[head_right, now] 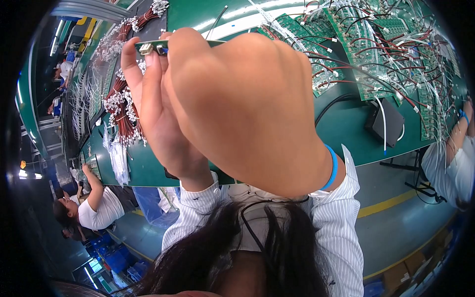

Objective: The person connects wires and ribbon cables into the ports of small circuit boards by hand, assembling them at a workstation.

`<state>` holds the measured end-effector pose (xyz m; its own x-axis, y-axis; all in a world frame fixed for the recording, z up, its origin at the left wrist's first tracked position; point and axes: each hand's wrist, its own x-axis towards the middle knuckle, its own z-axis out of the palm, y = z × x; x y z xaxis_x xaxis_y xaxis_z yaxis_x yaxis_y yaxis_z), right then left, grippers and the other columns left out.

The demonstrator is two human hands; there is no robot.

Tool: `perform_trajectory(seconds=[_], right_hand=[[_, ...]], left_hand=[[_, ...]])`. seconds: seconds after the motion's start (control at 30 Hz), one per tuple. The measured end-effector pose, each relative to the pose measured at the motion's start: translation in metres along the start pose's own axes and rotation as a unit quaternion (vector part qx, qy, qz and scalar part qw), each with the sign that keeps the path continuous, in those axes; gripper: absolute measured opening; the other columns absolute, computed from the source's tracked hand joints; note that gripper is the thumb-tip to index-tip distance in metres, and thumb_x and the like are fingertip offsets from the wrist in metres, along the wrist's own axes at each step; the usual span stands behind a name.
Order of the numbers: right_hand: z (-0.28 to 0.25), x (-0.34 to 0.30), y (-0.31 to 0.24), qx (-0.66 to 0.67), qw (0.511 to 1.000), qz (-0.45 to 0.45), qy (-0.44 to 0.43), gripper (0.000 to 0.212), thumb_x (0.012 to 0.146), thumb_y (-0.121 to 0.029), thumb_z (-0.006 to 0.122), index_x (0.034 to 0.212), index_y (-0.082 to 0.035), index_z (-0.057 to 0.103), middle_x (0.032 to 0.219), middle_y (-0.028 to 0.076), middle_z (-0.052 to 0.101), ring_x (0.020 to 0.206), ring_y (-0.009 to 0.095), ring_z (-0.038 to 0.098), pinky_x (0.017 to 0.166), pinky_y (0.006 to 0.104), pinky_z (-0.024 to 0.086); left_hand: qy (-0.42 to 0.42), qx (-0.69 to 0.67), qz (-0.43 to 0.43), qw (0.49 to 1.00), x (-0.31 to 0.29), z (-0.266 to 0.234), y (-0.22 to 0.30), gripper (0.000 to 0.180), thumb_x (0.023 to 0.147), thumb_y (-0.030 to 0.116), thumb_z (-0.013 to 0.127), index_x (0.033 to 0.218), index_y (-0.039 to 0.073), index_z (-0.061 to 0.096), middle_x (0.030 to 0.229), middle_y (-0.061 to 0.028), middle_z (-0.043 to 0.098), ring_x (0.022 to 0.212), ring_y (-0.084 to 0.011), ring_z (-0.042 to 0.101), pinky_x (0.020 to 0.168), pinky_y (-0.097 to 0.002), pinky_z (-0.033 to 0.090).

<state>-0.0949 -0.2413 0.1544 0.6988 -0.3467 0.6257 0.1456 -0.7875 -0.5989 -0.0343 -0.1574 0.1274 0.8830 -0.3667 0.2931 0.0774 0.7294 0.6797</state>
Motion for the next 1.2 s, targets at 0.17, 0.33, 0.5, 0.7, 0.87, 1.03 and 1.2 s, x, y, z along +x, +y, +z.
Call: perform_trajectory(seconds=[0.17, 0.33, 0.5, 0.7, 0.87, 1.03, 1.2], right_hand=[[0.003, 0.0, -0.001, 0.004, 1.0, -0.01, 0.003, 0.002, 0.076, 0.003, 0.06, 0.077, 0.001, 0.06, 0.05, 0.004, 0.051, 0.04, 0.005, 0.046, 0.038, 0.0196, 0.031], [0.003, 0.0, -0.002, 0.002, 1.0, -0.02, 0.001, 0.002, 0.077, 0.002, 0.06, 0.078, 0.0, 0.06, 0.054, 0.004, 0.053, 0.04, 0.006, 0.045, 0.038, 0.0198, 0.032], [0.001, 0.0, -0.001, 0.001, 1.0, -0.024, 0.0, 0.002, 0.078, 0.002, 0.059, 0.079, 0.001, 0.059, 0.06, 0.004, 0.055, 0.042, 0.007, 0.046, 0.039, 0.0201, 0.032], [0.003, 0.0, -0.001, -0.004, 0.999, -0.035, 0.004, 0.002, 0.079, 0.002, 0.057, 0.081, 0.002, 0.058, 0.066, 0.004, 0.057, 0.043, 0.009, 0.047, 0.04, 0.0211, 0.034], [0.0, 0.001, -0.001, -0.009, 0.999, -0.045, 0.001, 0.002, 0.079, 0.002, 0.057, 0.081, 0.002, 0.057, 0.066, 0.004, 0.057, 0.043, 0.009, 0.046, 0.04, 0.0217, 0.033], [-0.002, 0.002, -0.004, 0.012, 1.0, -0.025, -0.009, 0.001, 0.08, 0.002, 0.056, 0.08, 0.001, 0.056, 0.062, 0.004, 0.054, 0.042, 0.009, 0.044, 0.04, 0.0213, 0.032], [-0.007, 0.002, -0.001, 0.012, 0.999, -0.017, -0.037, 0.001, 0.081, 0.001, 0.056, 0.081, 0.001, 0.057, 0.061, 0.004, 0.054, 0.043, 0.007, 0.043, 0.039, 0.0209, 0.03]], left_hand=[[-0.007, 0.014, -0.006, 1.0, -0.001, -0.002, 0.001, 0.033, 0.091, 0.006, 0.046, 0.121, 0.01, 0.033, 0.101, -0.0088, 0.052, 0.088, -0.0121, 0.049, 0.08, -0.0261, 0.041], [-0.011, 0.02, 0.002, 1.0, -0.001, -0.002, 0.003, 0.034, 0.091, 0.006, 0.046, 0.122, 0.011, 0.033, 0.101, -0.0085, 0.052, 0.088, -0.0122, 0.049, 0.08, -0.0258, 0.042], [-0.017, 0.017, 0.013, 1.0, 0.0, 0.001, 0.003, 0.036, 0.09, 0.004, 0.047, 0.122, 0.01, 0.032, 0.101, -0.0083, 0.051, 0.089, -0.0125, 0.05, 0.08, -0.0286, 0.044], [-0.002, 0.068, 0.035, 0.997, 0.001, 0.004, 0.004, 0.036, 0.092, 0.009, 0.043, 0.125, 0.012, 0.03, 0.1, -0.0114, 0.053, 0.088, -0.0165, 0.054, 0.075, -0.0286, 0.044], [-0.006, 0.11, 0.049, 0.993, 0.002, 0.007, 0.004, 0.037, 0.091, 0.006, 0.044, 0.125, 0.01, 0.03, 0.097, -0.0109, 0.054, 0.086, -0.0152, 0.054, 0.076, -0.0269, 0.044], [-0.031, 0.12, 0.077, 0.989, 0.002, 0.004, 0.006, 0.041, 0.085, -0.004, 0.05, 0.122, 0.004, 0.034, 0.106, -0.0105, 0.047, 0.096, -0.0123, 0.048, 0.08, -0.0232, 0.04], [-0.031, 0.108, 0.08, 0.99, 0.002, 0.003, 0.002, 0.04, 0.086, -0.004, 0.05, 0.122, 0.003, 0.034, 0.106, -0.0111, 0.048, 0.094, -0.0117, 0.048, 0.079, -0.0229, 0.041]])
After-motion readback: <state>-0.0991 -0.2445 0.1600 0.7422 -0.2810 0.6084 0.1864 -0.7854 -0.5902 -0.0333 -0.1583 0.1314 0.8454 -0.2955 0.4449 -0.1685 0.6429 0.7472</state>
